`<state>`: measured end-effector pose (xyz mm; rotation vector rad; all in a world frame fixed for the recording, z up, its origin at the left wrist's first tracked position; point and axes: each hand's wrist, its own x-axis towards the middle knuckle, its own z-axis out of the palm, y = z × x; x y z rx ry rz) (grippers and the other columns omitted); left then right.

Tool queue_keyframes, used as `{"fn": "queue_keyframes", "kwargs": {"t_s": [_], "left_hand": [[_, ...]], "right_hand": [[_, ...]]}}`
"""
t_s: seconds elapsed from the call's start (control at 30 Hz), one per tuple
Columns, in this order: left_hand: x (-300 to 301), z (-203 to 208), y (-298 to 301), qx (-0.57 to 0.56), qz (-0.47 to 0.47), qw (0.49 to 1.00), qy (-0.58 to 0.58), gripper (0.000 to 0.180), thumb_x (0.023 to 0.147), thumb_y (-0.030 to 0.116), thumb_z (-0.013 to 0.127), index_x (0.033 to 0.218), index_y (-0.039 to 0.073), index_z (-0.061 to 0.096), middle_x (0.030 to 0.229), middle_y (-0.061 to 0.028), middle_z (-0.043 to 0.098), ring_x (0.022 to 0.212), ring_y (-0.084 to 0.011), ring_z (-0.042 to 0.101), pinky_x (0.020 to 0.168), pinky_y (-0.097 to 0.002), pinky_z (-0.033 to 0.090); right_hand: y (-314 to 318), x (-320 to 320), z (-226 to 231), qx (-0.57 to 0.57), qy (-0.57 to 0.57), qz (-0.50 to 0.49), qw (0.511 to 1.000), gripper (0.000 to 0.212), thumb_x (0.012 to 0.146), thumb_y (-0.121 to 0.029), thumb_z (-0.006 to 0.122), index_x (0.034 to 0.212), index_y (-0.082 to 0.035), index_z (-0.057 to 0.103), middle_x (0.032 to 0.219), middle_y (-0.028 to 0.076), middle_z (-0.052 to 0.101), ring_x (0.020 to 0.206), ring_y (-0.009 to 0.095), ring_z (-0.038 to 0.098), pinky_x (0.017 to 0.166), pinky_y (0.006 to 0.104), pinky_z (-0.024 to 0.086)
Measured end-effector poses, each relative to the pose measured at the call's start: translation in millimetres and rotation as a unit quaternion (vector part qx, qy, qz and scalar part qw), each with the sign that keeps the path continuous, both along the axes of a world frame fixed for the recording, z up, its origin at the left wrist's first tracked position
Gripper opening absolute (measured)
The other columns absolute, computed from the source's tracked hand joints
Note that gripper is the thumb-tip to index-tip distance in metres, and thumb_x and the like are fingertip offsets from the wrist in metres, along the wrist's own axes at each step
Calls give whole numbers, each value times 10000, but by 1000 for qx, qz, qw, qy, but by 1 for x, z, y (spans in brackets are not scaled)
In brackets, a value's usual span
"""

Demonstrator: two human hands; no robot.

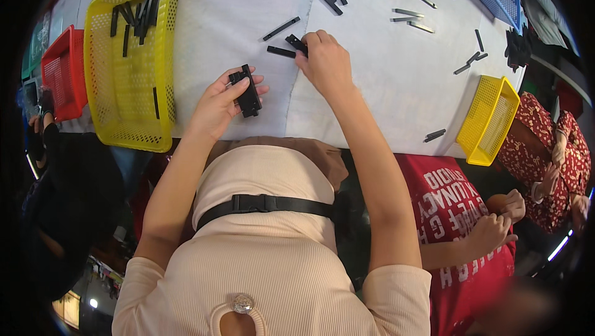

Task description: The person selects small black plastic parts from a pile and inserts them into a larger black rectangular housing.

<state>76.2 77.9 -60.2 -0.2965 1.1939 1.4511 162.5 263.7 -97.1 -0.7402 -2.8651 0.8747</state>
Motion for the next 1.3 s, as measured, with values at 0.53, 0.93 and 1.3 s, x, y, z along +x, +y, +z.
{"fn": "queue_keyframes", "kwargs": {"t_s": [0.53, 0.93, 1.3], "left_hand": [[13, 36, 18, 42, -62, 991, 115, 479, 739, -27, 623, 1170, -12, 415, 961, -71, 576, 897, -121, 561, 791, -253, 465], [21, 49, 17, 39, -129, 980, 145, 418, 724, -42, 627, 1107, -30, 461, 905, -69, 587, 811, -102, 582, 706, -217, 484], [17, 56, 16, 29, -106, 992, 66, 377, 725, -69, 606, 1078, -37, 478, 921, -84, 580, 817, -133, 595, 735, -238, 504]], "right_hand": [[-50, 13, 94, -496, -22, -296, 816, 250, 721, -123, 694, 874, 51, 599, 732, 78, 606, 652, 97, 569, 541, 225, 479], [-43, 15, 86, -509, 61, -191, 837, 337, 729, -39, 663, 1045, 0, 552, 874, 82, 620, 729, 127, 606, 613, 231, 489], [-45, 17, 88, -563, 76, -185, 802, 209, 797, -76, 603, 970, 39, 579, 857, 106, 621, 779, 152, 615, 629, 250, 510]]}}
